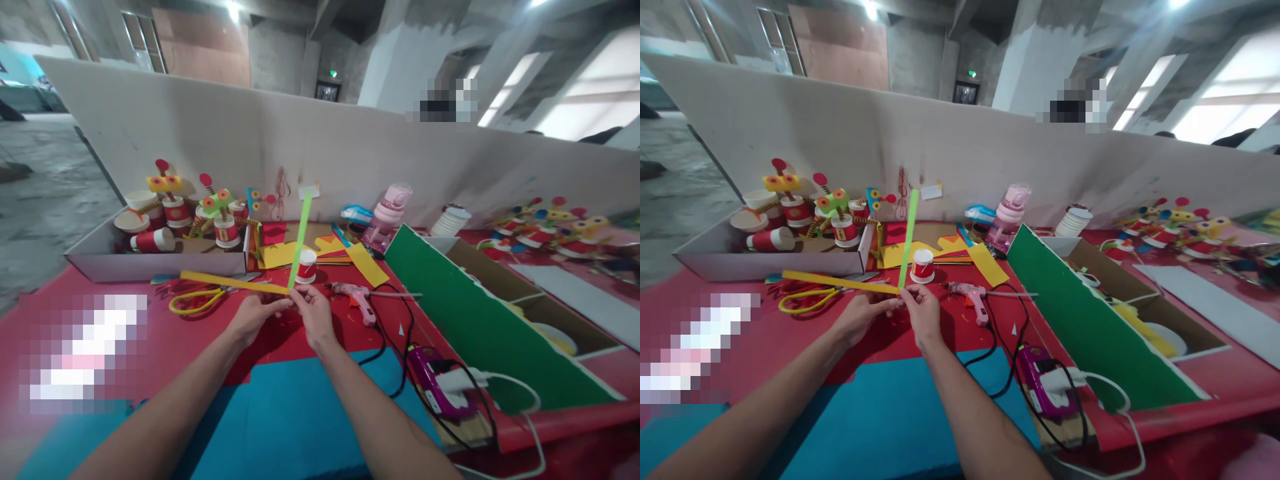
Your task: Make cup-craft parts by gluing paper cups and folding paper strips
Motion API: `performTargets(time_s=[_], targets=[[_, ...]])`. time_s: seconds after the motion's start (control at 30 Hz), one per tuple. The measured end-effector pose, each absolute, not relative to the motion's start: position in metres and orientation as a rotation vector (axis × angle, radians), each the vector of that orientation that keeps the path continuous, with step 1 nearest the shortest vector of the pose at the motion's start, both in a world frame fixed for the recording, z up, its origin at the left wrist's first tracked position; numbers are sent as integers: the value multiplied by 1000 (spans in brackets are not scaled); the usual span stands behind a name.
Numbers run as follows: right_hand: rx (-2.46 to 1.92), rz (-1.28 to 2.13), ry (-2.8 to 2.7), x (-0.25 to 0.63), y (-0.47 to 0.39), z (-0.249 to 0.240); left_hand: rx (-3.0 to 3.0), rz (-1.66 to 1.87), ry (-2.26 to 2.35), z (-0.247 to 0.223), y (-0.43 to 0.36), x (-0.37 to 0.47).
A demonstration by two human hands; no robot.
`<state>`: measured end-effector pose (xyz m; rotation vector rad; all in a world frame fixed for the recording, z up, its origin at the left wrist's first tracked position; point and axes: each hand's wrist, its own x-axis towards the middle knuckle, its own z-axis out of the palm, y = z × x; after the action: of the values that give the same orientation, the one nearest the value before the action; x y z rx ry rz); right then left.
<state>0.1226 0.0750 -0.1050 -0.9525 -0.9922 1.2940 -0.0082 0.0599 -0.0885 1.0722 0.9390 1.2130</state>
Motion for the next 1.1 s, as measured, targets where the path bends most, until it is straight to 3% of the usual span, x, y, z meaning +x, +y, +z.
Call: performTargets(time_s=[0.33,0.73,1.1], targets=[[-1004,1284,-1207,129,77,-100,1152,1250,1157,-92,67,-13],[-1014,1431,-941,123,77,-104,1009,1292,1036,-94,66,-11],[-1034,1216,-1130,124,75,-102,1084,1261,1042,-91,64,-9]])
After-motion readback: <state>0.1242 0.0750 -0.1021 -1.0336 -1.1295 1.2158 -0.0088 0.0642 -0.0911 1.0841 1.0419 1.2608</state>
